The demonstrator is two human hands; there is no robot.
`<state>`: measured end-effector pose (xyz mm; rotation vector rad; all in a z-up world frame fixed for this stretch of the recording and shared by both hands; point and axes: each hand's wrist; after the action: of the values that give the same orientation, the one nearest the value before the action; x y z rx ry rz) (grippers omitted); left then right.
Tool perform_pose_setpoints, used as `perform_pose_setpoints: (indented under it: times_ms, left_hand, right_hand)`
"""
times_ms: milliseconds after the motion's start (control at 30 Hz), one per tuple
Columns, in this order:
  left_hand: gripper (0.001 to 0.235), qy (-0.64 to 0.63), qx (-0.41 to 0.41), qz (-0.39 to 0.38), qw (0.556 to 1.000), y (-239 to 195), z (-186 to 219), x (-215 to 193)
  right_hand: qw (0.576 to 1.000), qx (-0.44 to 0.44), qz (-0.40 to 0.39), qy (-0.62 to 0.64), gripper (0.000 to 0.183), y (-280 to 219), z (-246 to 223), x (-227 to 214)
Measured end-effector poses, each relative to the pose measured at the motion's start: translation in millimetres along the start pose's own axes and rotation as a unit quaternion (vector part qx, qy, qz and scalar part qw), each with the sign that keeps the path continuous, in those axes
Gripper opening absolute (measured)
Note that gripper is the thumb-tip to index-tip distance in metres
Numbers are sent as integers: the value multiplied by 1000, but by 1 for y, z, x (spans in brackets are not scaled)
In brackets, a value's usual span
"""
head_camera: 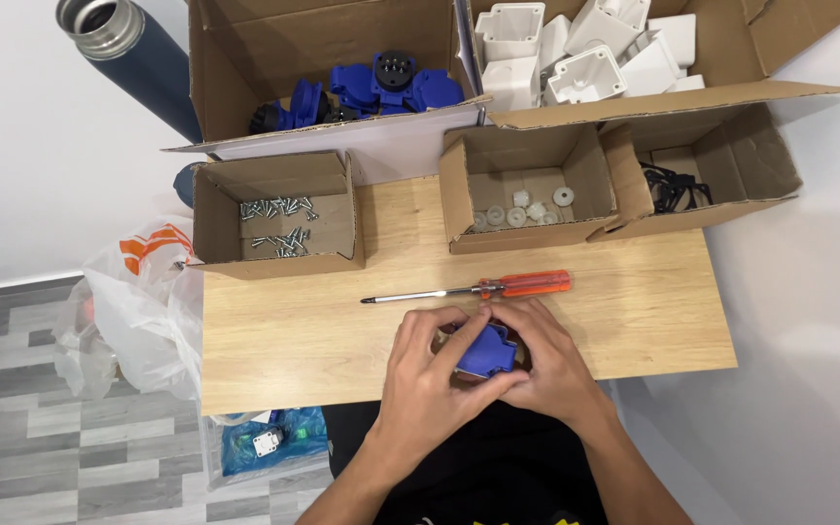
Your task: Assembling small electrical components by hand and using a screwdriver.
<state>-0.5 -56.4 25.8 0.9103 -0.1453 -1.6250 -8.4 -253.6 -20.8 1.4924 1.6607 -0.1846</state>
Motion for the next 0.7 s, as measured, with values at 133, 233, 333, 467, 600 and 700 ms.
perform_pose_setpoints:
  times_ms: [133,233,333,467,600,700]
  left_hand:
    - [74,0,-1,-9,1000,1,3,-5]
    - [76,-35,-16,-33,999,5,4,-11]
    - [57,-39,3,-38,999,8,1,-13]
    - [57,-37,-3,-38,999,6,-6,-11]
    - [55,-66,-2,-31,997,7,-9,-8]
    - [56,-69,-1,-24,997,8,-7,-9]
  right_hand:
    - [1000,4,-12,14,59,1,-2,-3]
    - [1000,10,-16,17,64,3,-5,-6]
    - [1000,18,-14,11,61,7,-11,-8]
    - [999,33,-16,8,66,9,-12,-8]
    - [1000,10,-7,-4,63,7,-9,-7]
    - [1000,19,-11,-9,65,6,-8,-6]
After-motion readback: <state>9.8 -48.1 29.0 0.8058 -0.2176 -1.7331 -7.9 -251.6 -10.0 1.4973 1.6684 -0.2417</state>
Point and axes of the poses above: each hand's wrist, its own y-axis towards the middle knuckle, its own x-axis out of the palm, z = x × y, and after that the axes turned 9 degrees about -y, right-handed
